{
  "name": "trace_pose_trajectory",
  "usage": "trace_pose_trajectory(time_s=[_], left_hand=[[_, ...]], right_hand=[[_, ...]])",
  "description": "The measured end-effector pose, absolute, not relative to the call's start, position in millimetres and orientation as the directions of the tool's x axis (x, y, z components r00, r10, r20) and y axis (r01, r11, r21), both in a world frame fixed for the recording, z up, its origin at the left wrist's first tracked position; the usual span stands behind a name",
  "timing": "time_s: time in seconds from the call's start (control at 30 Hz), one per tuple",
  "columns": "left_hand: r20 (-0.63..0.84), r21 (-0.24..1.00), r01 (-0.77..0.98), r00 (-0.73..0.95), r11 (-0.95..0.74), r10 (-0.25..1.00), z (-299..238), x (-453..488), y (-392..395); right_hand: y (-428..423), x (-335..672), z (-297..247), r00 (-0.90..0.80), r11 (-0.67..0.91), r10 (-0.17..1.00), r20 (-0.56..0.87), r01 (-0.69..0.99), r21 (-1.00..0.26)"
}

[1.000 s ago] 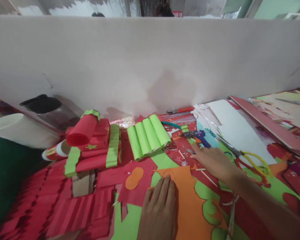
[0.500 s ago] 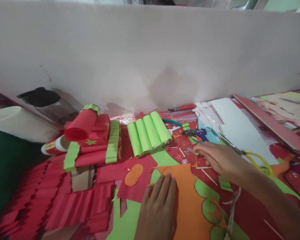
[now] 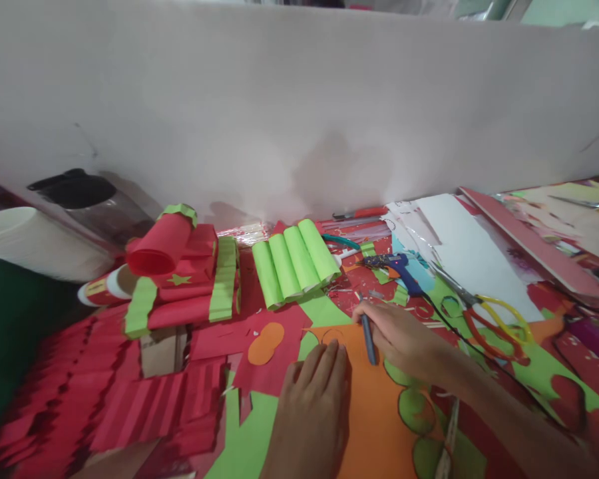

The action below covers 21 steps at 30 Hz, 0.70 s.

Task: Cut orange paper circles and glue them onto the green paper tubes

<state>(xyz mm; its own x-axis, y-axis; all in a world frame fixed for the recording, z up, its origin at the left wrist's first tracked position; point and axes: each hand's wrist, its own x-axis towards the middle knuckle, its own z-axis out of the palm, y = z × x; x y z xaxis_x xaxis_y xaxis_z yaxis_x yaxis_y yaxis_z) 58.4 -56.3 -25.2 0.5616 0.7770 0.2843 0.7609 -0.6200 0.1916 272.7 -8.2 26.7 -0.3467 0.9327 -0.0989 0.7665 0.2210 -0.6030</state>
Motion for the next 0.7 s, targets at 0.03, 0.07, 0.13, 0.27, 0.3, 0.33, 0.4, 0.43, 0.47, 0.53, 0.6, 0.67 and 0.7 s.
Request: trace_pose_trajectory(time_s=[0.03,0.07,0.13,0.27,0.3,0.33,0.4,0.43,0.47,0.53,0.6,0.67,0.7], left_hand=[[0.282,0.201,0.762,0.557,-0.616,0.781,-25,59,-57],[0.278,0.213,0.761,0.554,-0.612,0.785,-25,59,-57],[0.262,0.239,0.761,0.548,-0.603,0.794,-25,59,-57],[0.217,0.285,0.755,0.549,-0.590,0.807,-26,56,-57],[0.206,0.294,0.753,0.551,-0.588,0.808,-26,55,-57],[0.197,0.301,0.753,0.551,-0.585,0.811,-27,54,-57],[0.183,0.315,0.752,0.551,-0.580,0.814,-30,51,-56],[0.179,0.322,0.748,0.554,-0.580,0.813,-31,50,-56],[0.173,0.329,0.743,0.559,-0.583,0.811,-32,48,-56],[0.158,0.335,0.734,0.574,-0.591,0.803,-34,46,-55],[0.149,0.331,0.735,0.579,-0.592,0.802,-34,45,-55],[0.145,0.326,0.742,0.573,-0.586,0.807,-34,45,-55],[0.147,0.325,0.745,0.568,-0.582,0.810,-33,45,-55]], right_hand=[[-8,273,26,-0.344,0.227,0.935,-0.090,0.773,-0.593],[-8,274,26,-0.338,0.223,0.937,-0.089,0.774,-0.593],[-8,277,29,-0.315,0.172,0.941,-0.121,0.758,-0.629],[-10,289,38,-0.381,-0.056,0.876,-0.297,0.530,-0.846],[-12,291,40,-0.428,-0.112,0.842,-0.327,0.454,-0.884],[-14,293,42,-0.470,-0.152,0.812,-0.346,0.402,-0.903],[-19,294,45,-0.526,-0.149,0.770,-0.360,0.400,-0.904],[-22,294,46,-0.546,-0.108,0.757,-0.359,0.437,-0.893],[-25,293,46,-0.565,-0.048,0.746,-0.351,0.481,-0.875],[-31,290,44,-0.602,0.084,0.729,-0.325,0.551,-0.830],[-34,288,37,-0.618,0.179,0.732,-0.287,0.581,-0.794],[-34,287,26,-0.608,0.257,0.767,-0.204,0.584,-0.770],[-33,287,19,-0.594,0.299,0.791,-0.148,0.585,-0.754]])
